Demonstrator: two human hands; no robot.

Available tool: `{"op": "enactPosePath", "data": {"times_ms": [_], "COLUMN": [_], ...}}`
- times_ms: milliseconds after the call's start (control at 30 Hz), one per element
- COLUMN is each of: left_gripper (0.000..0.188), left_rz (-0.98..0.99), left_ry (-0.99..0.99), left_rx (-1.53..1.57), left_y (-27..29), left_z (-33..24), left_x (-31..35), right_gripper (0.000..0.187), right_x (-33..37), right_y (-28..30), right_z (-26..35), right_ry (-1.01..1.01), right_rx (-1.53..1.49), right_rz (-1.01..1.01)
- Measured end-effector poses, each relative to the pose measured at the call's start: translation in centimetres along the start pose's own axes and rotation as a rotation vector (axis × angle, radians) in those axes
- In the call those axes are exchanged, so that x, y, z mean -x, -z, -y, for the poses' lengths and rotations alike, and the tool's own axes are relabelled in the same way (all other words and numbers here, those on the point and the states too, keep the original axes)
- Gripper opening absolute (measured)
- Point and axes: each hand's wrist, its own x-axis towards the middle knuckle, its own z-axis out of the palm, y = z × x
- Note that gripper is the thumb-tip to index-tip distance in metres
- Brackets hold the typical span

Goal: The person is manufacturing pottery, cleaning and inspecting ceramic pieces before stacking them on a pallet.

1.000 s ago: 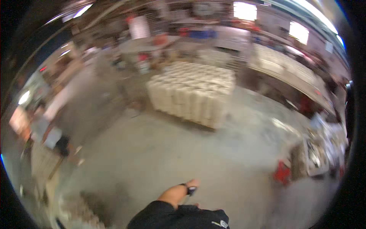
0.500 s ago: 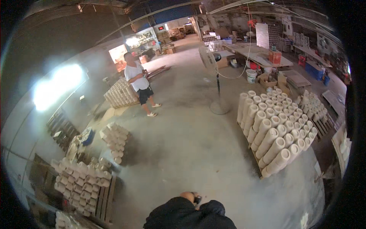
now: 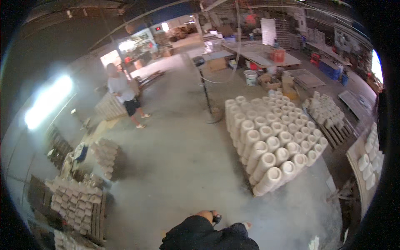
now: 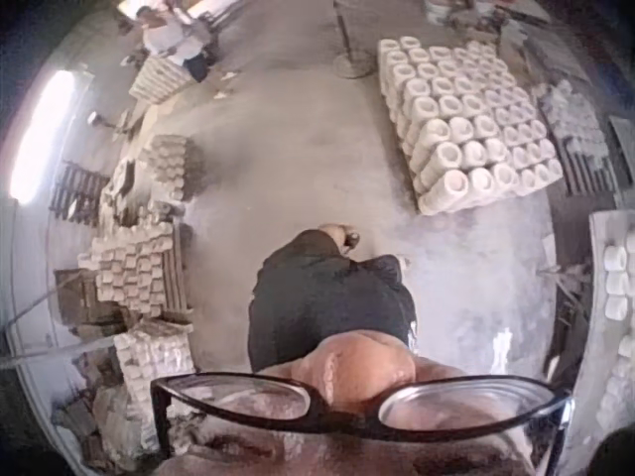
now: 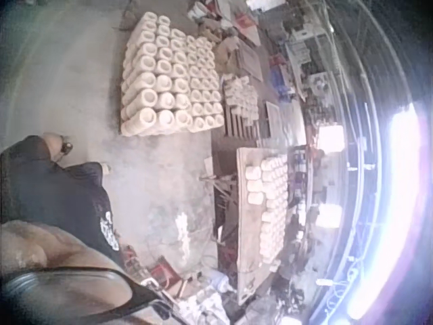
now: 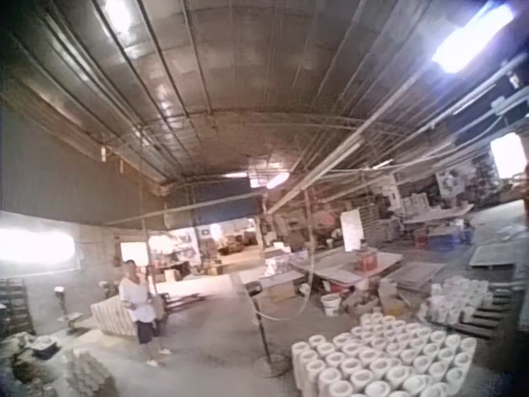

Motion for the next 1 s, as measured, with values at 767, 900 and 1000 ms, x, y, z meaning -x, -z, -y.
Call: {"op": "enactPosePath", "data": {"times_ms": [767, 900, 1000], "left_gripper": [0.023, 0.023, 0.022], "left_rz": [-0.417, -0.625, -0.67], "left_ry": [0.154, 0.338, 0.184], "left_rx": [-0.748, 0.224, 0.798], "left_y": [-24.8, -28.0, -31.4], "left_z": [-2.9, 9.2, 13.7], "left_x": [9.7, 18.3, 20.1], "right_gripper": [0.021, 0.018, 0.036], "right_x": [-2.5, -5.7, -7.6], "right_y": [34.2, 35.7, 35.8], "right_z": [-12.8, -11.9, -8.8], "right_ry": [-0.067, -0.073, 0.084], "right_rx": [-0.121, -0.171, 0.156], "right_rz": [-0.011, 0.058, 0.518]}}
